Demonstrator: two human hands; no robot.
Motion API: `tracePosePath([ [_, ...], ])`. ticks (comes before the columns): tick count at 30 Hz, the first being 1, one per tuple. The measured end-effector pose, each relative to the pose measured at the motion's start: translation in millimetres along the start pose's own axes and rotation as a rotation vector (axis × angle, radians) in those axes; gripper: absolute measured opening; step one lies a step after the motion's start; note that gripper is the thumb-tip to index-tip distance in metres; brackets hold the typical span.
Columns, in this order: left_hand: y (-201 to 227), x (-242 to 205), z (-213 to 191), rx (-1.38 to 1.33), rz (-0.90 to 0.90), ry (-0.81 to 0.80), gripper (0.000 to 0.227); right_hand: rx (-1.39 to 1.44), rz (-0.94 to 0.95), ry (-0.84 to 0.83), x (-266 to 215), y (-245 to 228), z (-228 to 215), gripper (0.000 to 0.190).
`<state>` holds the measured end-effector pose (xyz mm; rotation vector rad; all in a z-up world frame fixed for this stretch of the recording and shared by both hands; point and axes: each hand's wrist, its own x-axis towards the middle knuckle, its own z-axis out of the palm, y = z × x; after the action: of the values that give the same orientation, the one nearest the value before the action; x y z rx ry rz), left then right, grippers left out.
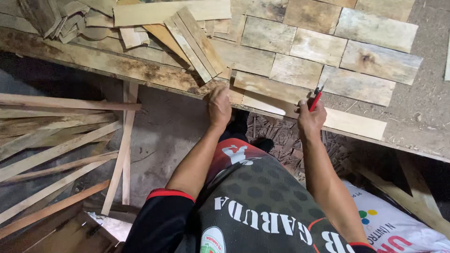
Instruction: Arranging and trimming small wooden planks to fit a specific pattern on a workbench.
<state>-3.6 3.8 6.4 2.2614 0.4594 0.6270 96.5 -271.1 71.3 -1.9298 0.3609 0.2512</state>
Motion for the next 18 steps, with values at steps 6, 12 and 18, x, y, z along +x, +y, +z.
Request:
tracePosePath([
  [6,-11,-7,4,0.144,0.143,-0.161,0.03,0.063,-0.098,-0.024,12,10,19,0.012],
  [12,-10,-9,1,0.273,0.279,-0.192,0.042,0.078,-0.12,-0.05,16,15,24,0.004],
  [18,-9,-10,6,0.27,0.3,-0.248,0.044,0.098,-0.163,-0.044,27,31,25,0.005],
])
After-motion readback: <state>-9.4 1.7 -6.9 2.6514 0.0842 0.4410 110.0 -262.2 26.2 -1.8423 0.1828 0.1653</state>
